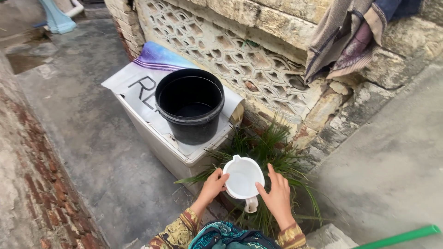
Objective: The recorder is watering a potted plant using a white plastic mug to scoop water from a black bucket and pouring it over the plant.
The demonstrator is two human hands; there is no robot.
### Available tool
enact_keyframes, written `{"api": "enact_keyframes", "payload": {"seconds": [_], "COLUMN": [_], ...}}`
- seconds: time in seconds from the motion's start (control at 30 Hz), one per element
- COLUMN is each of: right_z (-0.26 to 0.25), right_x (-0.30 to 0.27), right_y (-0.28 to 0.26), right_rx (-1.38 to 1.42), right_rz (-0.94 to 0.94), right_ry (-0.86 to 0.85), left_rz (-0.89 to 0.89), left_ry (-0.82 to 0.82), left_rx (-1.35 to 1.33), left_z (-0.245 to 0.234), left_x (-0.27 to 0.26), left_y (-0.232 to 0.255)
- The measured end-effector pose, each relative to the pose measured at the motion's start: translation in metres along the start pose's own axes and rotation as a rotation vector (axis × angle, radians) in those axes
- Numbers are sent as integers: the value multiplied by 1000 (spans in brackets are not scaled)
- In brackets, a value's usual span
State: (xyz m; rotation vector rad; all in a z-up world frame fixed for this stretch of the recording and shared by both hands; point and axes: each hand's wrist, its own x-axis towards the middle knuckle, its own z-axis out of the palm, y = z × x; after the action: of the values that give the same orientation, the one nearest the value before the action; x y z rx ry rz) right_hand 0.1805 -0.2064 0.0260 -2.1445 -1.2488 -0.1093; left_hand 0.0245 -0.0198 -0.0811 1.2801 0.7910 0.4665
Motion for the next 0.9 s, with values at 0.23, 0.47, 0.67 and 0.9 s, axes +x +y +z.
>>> {"api": "enact_keyframes", "payload": {"seconds": [0.23,0.47,0.67,0.9], "right_z": [40,132,178,189], "right_x": [11,2,-19,-28], "right_y": [-1,37,58,72], "right_rx": [169,-51,-173,-110], "right_rz": [-223,-204,-92,-6], "right_ry": [-476,-816,-1027,-1084], "left_rz": [182,140,103,105], "left_ry": [50,-30,-72,-106], "left_rx": [656,776,762,735], "left_z": [-2,8,12,16], "left_x": [-4,-11,-21,-18], "left_y": [-4,-17,-10,-7]}}
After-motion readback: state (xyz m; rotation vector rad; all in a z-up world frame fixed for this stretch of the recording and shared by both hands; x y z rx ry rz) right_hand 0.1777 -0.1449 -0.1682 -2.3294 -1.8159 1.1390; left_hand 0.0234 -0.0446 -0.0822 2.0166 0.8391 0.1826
